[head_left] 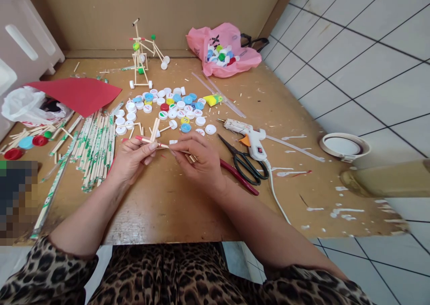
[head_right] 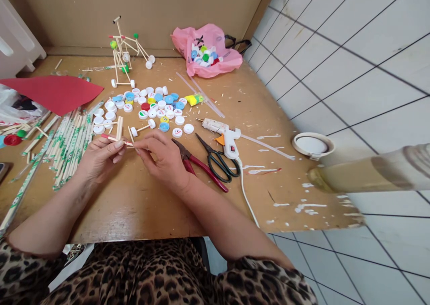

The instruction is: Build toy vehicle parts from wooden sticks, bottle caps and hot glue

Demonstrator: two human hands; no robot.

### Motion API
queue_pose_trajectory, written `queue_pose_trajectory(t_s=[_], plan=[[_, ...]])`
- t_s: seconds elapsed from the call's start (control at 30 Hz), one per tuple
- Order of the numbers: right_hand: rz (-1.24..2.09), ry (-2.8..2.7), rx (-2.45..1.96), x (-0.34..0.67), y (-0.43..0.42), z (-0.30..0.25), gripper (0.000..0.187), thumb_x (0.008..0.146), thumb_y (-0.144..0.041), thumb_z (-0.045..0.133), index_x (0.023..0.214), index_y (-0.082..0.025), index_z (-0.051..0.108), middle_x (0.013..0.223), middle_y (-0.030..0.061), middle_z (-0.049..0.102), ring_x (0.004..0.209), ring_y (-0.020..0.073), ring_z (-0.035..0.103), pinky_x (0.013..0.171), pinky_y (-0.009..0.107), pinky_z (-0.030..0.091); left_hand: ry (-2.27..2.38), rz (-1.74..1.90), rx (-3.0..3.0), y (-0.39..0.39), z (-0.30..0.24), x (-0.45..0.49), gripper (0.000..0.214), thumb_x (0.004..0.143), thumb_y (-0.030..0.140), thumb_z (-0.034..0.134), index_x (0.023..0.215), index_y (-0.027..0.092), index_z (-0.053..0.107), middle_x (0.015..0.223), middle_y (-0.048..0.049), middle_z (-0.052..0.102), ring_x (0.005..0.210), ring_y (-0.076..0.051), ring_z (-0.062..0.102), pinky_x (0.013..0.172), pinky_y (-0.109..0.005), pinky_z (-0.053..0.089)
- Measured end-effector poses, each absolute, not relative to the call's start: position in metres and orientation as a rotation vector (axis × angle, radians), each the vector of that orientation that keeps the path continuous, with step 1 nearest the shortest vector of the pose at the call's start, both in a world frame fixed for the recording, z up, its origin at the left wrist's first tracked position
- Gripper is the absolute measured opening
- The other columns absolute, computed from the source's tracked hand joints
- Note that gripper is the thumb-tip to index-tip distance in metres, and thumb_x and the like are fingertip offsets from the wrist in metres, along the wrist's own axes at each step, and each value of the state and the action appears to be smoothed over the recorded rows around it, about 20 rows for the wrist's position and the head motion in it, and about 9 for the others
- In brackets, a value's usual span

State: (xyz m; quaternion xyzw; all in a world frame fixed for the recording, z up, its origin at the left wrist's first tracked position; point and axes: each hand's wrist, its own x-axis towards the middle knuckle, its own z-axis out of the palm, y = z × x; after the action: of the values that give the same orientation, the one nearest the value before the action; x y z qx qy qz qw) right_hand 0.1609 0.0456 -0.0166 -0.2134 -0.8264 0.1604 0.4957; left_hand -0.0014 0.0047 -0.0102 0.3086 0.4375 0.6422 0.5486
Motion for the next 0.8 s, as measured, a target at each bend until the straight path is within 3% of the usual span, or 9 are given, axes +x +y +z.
queue_pose_trajectory(t_s=[0.57,0.8], plan=[[0.220,-2.083,-0.376,0.1659,0.0503,-0.0143,0.012,0.090,-0.014,0.057,0.090,-0.022,0.066,0.081,0.0021,0.065,0.075,0.0125,0.061,0.065,0.026,0.050,1.021,1.547,0.734,0.0052,-0.0085,-0.0016,0.035,0.045,0.036,0.094,0.056,0.015,0.070,0.046,0.0019,0.057,0.042,-0.004,0.042,0.039,-0.017,0.029],[0.480,-1.987,-0.445,0.1665,0.0471,-0.0077,0.009,0.090,-0.018,0.060,0.090,-0.022,0.068,0.078,0.0005,0.066,0.069,0.0107,0.060,0.061,0.025,0.048,1.029,1.562,0.739,0.0055,-0.0113,-0.0026,0.033,0.047,0.034,0.093,0.056,0.014,0.069,0.047,0.0018,0.056,0.043,-0.005,0.042,0.039,-0.018,0.028]])
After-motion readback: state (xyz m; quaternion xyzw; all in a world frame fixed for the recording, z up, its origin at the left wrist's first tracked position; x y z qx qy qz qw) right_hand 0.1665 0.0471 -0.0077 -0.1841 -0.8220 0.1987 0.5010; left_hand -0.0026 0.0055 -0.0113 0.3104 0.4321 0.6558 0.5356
